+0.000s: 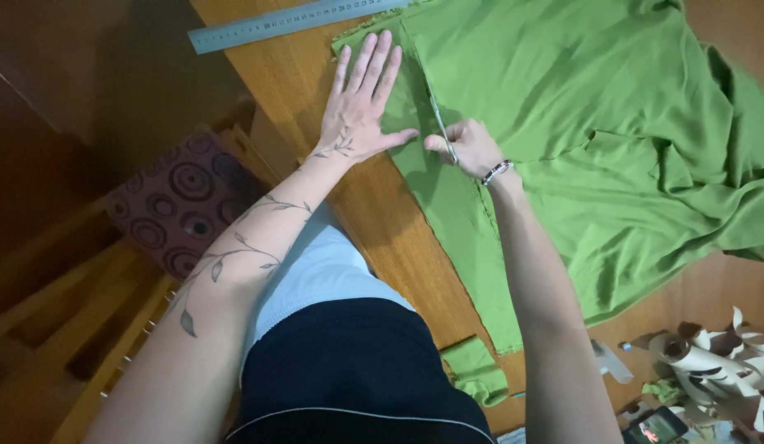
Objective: The person cuts a piece of green fabric using scissors, folds the cut piece, and then cuts another strip from the main fabric. They fold the second piece and place it aside before cleaning up loose threads from the table.
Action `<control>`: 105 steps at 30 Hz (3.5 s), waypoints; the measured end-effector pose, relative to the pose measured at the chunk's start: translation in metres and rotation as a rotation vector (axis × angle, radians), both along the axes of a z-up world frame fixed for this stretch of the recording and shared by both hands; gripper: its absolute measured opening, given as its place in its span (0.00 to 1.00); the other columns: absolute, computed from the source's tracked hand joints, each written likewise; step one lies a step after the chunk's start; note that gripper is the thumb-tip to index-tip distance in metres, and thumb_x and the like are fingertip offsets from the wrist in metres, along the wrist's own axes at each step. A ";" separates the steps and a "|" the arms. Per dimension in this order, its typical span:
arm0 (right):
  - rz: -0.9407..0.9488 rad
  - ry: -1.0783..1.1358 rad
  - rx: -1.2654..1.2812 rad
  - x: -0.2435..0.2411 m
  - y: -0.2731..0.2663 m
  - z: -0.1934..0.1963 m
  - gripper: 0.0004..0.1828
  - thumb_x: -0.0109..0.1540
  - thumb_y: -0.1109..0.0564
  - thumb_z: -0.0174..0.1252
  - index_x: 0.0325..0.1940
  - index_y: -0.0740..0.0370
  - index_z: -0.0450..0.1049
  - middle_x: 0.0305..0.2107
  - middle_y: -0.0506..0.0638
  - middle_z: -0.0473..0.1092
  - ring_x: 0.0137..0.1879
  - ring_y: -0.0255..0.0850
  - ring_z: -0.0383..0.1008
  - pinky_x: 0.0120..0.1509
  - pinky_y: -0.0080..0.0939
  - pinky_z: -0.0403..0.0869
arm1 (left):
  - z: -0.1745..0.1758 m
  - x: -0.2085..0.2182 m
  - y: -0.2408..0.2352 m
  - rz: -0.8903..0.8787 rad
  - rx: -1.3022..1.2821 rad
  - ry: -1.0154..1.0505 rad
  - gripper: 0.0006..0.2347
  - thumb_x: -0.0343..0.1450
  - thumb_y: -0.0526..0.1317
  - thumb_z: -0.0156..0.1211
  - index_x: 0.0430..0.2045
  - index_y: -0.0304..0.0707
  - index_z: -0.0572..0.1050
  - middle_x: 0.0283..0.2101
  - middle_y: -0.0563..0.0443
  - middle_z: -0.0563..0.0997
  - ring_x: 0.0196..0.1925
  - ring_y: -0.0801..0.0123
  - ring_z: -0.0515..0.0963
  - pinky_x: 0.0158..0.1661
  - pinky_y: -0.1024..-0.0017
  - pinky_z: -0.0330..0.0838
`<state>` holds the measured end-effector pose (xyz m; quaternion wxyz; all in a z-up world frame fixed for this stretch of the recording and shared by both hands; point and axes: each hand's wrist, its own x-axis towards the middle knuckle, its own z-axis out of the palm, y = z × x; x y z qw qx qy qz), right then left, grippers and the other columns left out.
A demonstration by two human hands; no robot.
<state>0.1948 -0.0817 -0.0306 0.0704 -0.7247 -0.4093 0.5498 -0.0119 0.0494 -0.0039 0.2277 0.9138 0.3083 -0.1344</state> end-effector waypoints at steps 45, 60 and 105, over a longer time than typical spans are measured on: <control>0.019 -0.019 0.155 -0.008 0.023 -0.012 0.37 0.59 0.25 0.56 0.09 0.53 0.65 0.09 0.43 0.67 0.18 0.31 0.66 0.30 0.33 0.67 | 0.005 0.001 0.002 0.017 -0.014 -0.005 0.47 0.72 0.77 0.28 0.74 0.35 0.38 0.77 0.41 0.36 0.80 0.54 0.37 0.75 0.51 0.29; -0.003 0.018 0.108 -0.008 0.034 -0.003 0.40 0.52 0.15 0.47 0.10 0.52 0.63 0.09 0.41 0.65 0.17 0.30 0.64 0.27 0.31 0.63 | 0.010 0.001 0.005 0.018 -0.062 0.013 0.47 0.72 0.76 0.36 0.74 0.35 0.36 0.78 0.41 0.35 0.81 0.53 0.35 0.75 0.51 0.27; -0.224 -0.153 0.162 0.031 -0.013 0.041 0.30 0.66 0.30 0.52 0.24 0.55 0.75 0.18 0.42 0.72 0.22 0.28 0.70 0.30 0.27 0.70 | -0.009 -0.027 -0.016 0.033 0.023 0.093 0.52 0.76 0.79 0.54 0.74 0.37 0.34 0.78 0.41 0.32 0.81 0.53 0.33 0.76 0.50 0.28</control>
